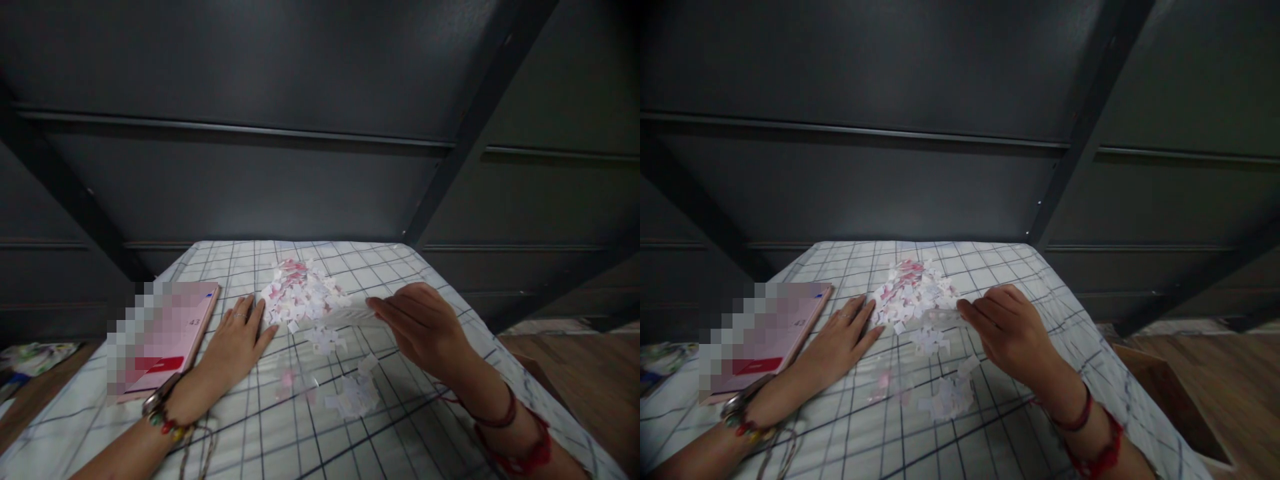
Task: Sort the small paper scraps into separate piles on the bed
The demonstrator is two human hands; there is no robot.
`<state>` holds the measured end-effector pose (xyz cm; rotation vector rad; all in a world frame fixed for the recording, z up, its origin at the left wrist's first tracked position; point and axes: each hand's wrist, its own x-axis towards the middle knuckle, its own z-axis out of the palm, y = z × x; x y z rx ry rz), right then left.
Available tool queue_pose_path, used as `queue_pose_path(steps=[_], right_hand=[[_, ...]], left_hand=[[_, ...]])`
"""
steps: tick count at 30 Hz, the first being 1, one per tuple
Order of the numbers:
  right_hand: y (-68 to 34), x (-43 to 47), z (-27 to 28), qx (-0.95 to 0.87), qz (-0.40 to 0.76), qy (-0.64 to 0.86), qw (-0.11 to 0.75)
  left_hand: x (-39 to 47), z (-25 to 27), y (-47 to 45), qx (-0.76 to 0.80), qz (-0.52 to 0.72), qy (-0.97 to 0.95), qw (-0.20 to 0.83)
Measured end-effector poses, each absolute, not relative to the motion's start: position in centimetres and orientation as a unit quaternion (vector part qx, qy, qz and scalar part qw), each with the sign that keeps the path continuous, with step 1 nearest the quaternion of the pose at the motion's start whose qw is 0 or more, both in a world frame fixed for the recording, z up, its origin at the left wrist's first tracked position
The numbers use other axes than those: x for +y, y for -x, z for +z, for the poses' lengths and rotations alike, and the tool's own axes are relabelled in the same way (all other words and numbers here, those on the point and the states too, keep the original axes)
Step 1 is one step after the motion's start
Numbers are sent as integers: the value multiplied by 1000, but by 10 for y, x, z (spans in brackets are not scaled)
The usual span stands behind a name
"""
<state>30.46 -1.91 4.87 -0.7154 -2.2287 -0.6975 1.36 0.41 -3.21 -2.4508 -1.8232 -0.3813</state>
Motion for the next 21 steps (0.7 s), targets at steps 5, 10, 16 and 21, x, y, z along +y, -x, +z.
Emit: queue_pose_path(steps=[5, 10, 16, 21], right_hand=[[-304, -19, 48, -876, -244, 265, 320], [-314, -18, 48, -865, -255, 287, 324], [-313, -17, 49, -879, -227, 267, 323], [-316, -17, 49, -873, -215, 280, 337]], left_hand=[[4, -33, -13, -587, -134, 798, 30], [6, -36, -11, -585, -136, 799, 32], [5, -35, -13, -590, -125, 797, 31], [6, -39, -11, -584, -140, 798, 37]])
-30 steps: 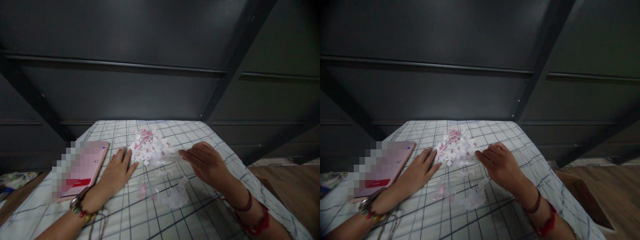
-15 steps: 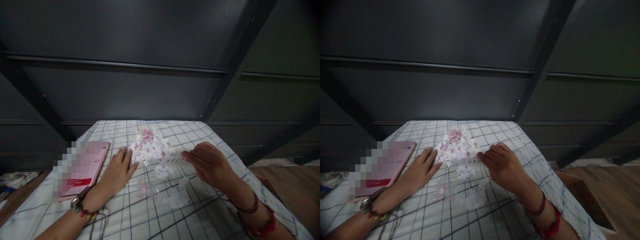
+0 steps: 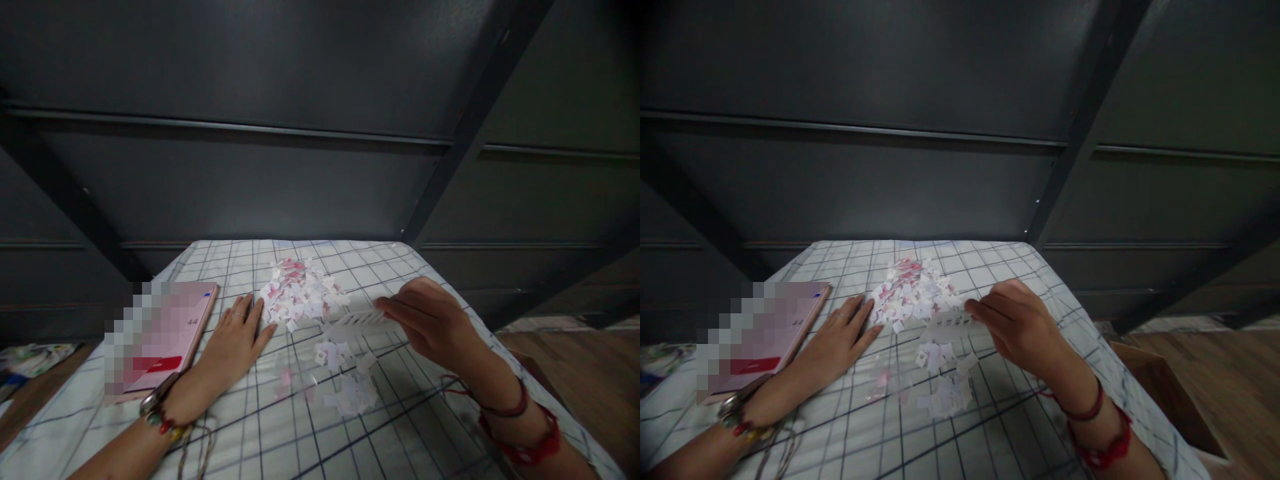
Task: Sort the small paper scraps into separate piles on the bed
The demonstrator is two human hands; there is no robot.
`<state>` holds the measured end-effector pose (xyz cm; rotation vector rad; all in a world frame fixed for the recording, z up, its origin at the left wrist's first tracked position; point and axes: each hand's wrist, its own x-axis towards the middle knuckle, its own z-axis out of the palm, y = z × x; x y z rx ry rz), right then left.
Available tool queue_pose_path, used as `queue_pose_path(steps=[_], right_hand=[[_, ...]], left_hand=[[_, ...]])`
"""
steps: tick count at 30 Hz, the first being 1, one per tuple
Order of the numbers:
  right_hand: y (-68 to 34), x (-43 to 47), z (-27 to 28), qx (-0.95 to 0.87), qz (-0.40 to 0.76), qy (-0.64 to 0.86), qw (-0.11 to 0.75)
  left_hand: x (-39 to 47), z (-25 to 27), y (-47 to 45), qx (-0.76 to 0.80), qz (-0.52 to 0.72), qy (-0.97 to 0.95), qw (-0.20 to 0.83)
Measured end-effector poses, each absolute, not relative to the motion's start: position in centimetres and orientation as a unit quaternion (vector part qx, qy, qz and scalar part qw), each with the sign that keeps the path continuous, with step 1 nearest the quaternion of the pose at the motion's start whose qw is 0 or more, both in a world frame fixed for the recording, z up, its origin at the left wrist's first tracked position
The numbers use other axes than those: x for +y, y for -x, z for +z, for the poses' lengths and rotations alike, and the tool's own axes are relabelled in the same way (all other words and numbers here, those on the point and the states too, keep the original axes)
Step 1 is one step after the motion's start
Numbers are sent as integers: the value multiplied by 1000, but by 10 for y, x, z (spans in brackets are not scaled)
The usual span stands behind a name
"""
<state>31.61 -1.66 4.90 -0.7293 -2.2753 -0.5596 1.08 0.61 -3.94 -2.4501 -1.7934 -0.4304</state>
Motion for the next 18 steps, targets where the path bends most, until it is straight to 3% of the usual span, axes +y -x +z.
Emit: queue_pose_path(steps=[18], right_hand=[[-322, -15, 52, -891, -146, 262, 341]], left_hand=[[6, -30, -14, -595, -89, 798, 33]])
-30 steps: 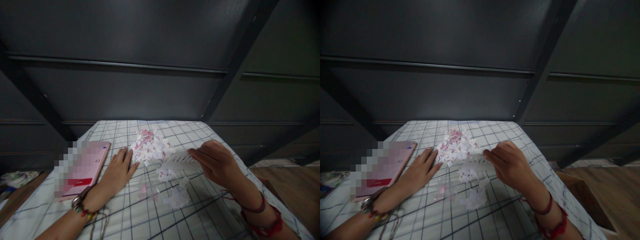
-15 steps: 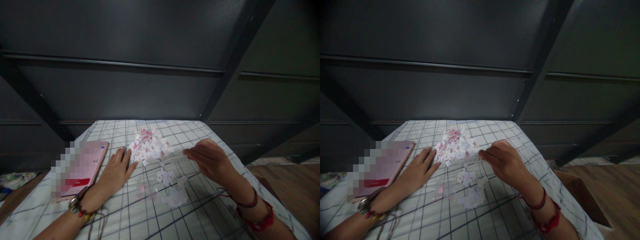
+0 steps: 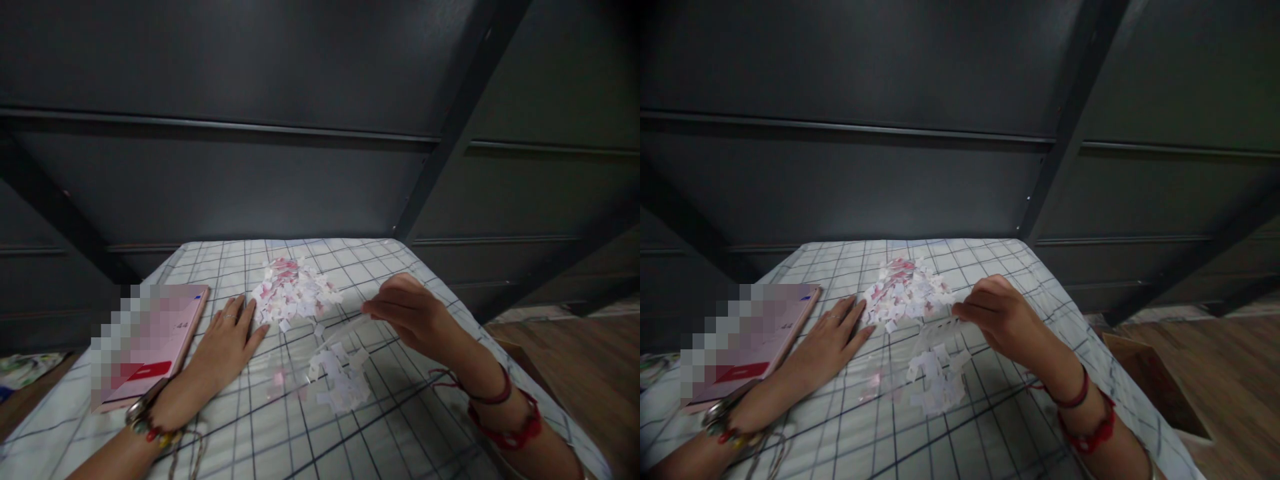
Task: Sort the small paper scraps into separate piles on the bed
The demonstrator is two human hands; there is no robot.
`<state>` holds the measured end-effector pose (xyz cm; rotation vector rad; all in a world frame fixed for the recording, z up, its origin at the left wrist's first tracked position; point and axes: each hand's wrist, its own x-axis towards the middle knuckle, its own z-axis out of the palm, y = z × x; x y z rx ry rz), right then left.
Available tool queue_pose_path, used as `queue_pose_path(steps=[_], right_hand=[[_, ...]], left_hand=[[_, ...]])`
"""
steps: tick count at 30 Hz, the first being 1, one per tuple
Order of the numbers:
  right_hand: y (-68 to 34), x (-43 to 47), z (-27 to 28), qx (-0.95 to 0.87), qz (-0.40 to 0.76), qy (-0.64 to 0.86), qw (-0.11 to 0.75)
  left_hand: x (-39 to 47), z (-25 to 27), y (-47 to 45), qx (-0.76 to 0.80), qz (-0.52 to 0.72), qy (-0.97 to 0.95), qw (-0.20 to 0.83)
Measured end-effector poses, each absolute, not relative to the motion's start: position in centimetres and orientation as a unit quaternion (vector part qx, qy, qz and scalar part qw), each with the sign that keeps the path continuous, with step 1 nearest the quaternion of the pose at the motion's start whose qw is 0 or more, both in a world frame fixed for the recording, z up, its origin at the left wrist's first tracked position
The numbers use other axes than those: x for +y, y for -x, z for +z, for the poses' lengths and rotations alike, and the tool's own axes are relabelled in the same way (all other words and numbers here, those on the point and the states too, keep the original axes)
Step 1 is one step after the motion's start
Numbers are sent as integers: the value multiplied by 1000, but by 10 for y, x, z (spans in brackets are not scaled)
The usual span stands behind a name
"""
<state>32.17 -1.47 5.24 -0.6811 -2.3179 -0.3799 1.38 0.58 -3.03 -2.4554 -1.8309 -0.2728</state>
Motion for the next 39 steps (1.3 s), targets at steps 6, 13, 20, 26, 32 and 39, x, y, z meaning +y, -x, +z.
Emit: queue_pose_path(steps=[6, 13, 20, 26, 32, 39], right_hand=[[-329, -14, 55, -884, -115, 263, 369], [-329, -15, 54, -905, -51, 267, 327], [-329, -17, 58, -907, -32, 263, 328], [-332, -14, 56, -891, -67, 285, 346], [-321, -8, 43, -856, -193, 298, 375], [-331, -6, 45, -869, -173, 303, 351]], left_hand=[[6, -30, -15, -592, -95, 800, 34], [6, -30, -15, -597, -79, 797, 39], [6, -31, -14, -591, -93, 800, 44], [6, -29, -15, -597, -68, 799, 33], [6, -31, -14, -594, -94, 798, 38], [6, -31, -14, -592, -94, 800, 41]])
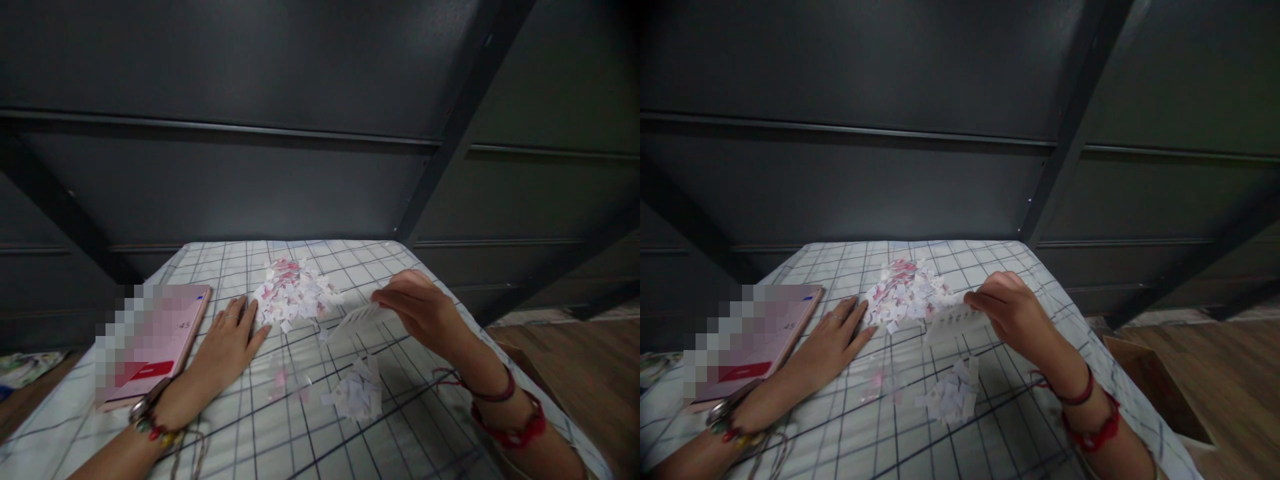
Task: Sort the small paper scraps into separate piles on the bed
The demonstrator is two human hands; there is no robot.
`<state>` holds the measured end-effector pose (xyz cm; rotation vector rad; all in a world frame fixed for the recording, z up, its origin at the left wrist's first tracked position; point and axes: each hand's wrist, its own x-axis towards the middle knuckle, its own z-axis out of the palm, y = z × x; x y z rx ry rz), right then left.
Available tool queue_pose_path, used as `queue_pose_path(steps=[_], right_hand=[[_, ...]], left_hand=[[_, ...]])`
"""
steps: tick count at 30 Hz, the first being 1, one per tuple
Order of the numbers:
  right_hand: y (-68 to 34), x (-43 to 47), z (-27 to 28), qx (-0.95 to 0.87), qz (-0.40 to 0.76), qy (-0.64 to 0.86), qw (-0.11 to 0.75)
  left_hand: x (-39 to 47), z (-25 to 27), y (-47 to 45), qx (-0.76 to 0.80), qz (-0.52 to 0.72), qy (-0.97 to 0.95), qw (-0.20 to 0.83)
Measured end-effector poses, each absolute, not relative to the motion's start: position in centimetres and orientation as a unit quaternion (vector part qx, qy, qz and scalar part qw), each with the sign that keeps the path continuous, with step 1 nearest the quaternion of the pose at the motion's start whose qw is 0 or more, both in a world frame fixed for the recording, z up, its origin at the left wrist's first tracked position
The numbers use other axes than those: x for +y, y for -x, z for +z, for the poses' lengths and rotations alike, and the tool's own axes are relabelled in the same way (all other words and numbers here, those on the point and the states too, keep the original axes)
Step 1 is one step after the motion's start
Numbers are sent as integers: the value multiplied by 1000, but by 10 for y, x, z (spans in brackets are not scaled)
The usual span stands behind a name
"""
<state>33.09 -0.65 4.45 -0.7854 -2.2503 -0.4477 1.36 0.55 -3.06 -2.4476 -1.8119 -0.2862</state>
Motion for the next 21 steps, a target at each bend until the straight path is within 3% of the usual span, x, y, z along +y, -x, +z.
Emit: queue_pose_path(steps=[8, 21], right_hand=[[-322, -4, 41, -858, -234, 302, 344], [-325, -5, 42, -857, -231, 309, 340]], left_hand=[[5, -30, -13, -593, -86, 799, 42], [3, -27, -16, -595, -102, 797, 27]])
